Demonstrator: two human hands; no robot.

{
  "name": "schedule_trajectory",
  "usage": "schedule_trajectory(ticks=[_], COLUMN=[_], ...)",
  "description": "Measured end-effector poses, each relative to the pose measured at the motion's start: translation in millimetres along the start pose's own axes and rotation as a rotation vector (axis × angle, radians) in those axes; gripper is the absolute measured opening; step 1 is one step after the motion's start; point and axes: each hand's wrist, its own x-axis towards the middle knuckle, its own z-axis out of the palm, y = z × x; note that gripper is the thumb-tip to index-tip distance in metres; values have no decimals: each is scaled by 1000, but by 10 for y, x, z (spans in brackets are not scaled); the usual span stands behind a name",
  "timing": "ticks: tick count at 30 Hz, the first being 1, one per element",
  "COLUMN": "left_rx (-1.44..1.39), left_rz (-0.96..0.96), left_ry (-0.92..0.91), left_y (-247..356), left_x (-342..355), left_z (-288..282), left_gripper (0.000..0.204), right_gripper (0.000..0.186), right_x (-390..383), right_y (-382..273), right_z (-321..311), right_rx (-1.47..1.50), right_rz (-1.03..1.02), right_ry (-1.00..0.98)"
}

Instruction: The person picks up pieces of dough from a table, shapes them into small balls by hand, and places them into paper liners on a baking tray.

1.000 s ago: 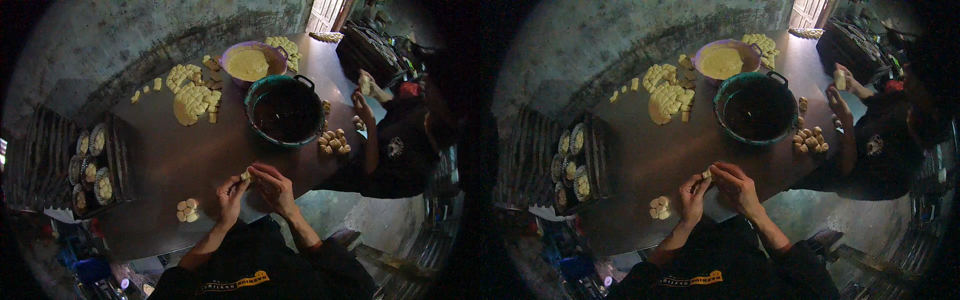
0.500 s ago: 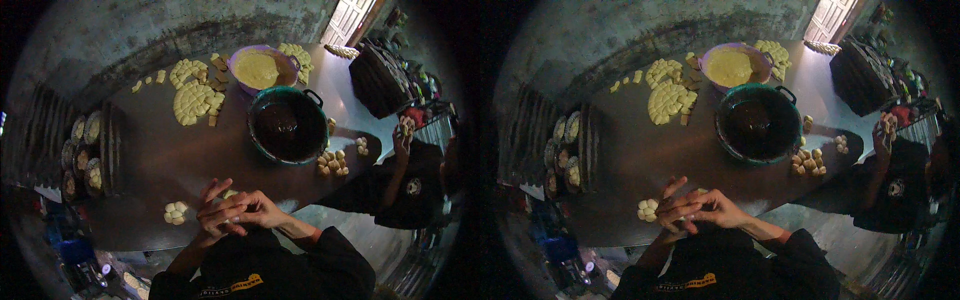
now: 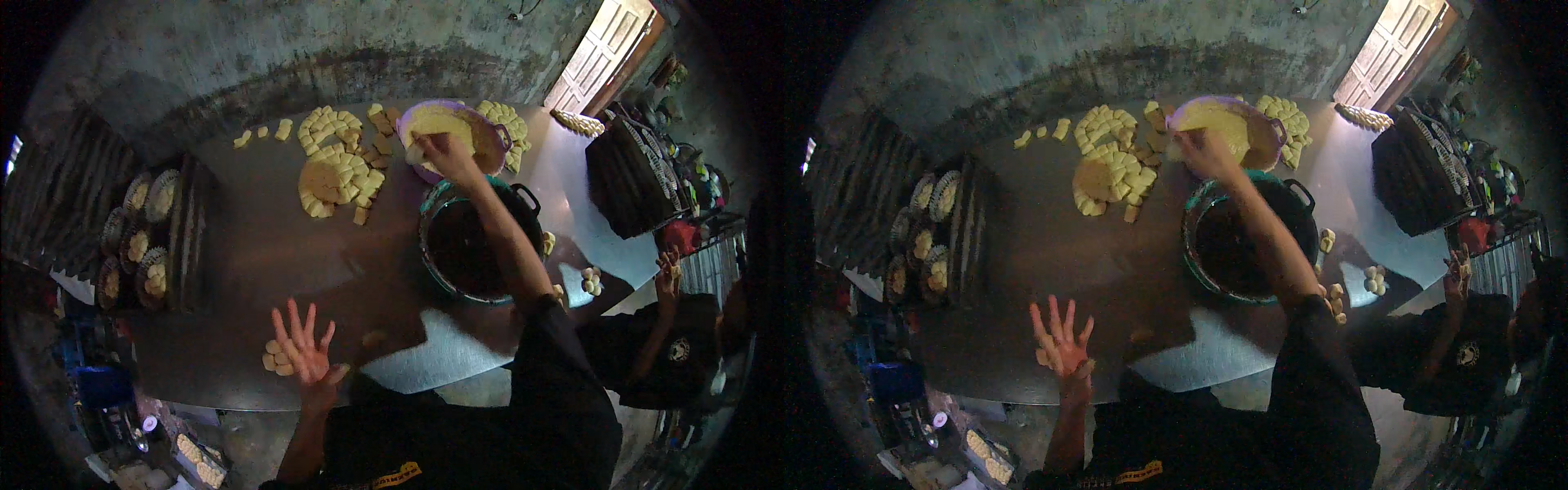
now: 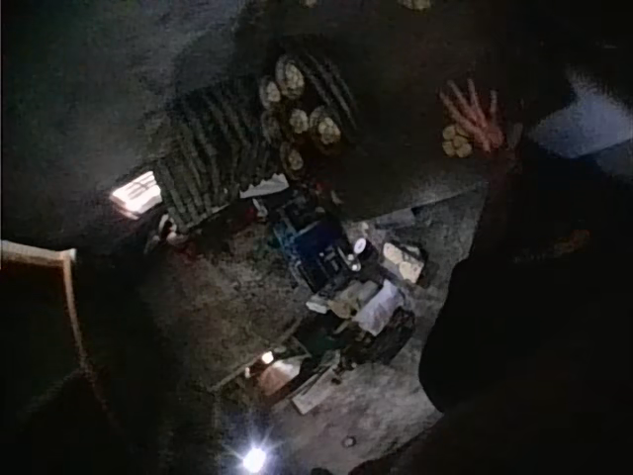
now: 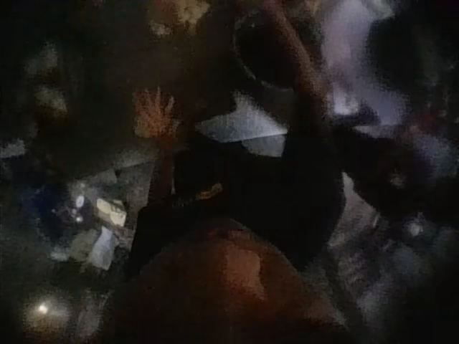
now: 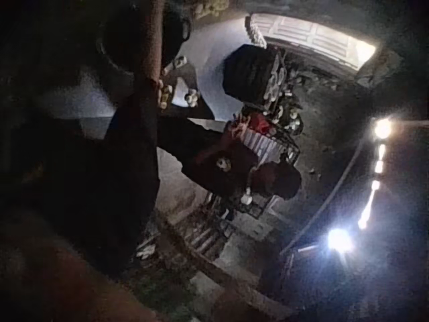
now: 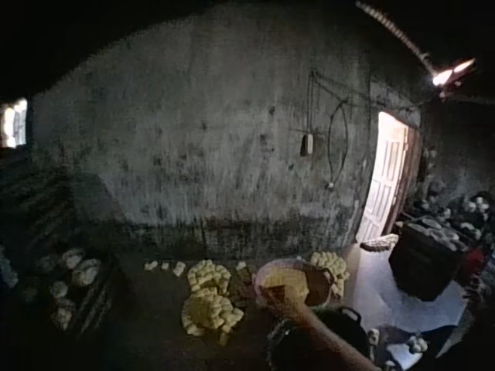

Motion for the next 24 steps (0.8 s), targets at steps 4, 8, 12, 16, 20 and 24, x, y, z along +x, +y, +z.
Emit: schedule_trajectory(ticks=[4, 8, 12, 16, 20, 24], left_rx=[58, 72, 13, 58, -24, -5], left_rz=[-102, -131, -134, -128, -108, -59], left_ry=[164, 274, 372, 354, 263, 168], left_y=[-23, -57, -31, -9, 147, 361], left_x=[-351, -599, -787, -785, -584, -390], left_z=[-395, -605, -814, -889, -918, -898], left_gripper=[125, 116, 109, 101, 102, 101], right_gripper=[58, 57, 63, 51, 54, 56], right_x=[518, 574, 547, 520, 457, 358], right_y=[1180, 1851, 1777, 1137, 765, 548], right_z=[-107, -15, -64, 75, 118, 176], right_rx=[-625, -601, -737, -715, -632, -750], right_rz=[309, 701, 243, 263, 429, 178], right_ry=[-483, -758, -687, -545, -310, -375])
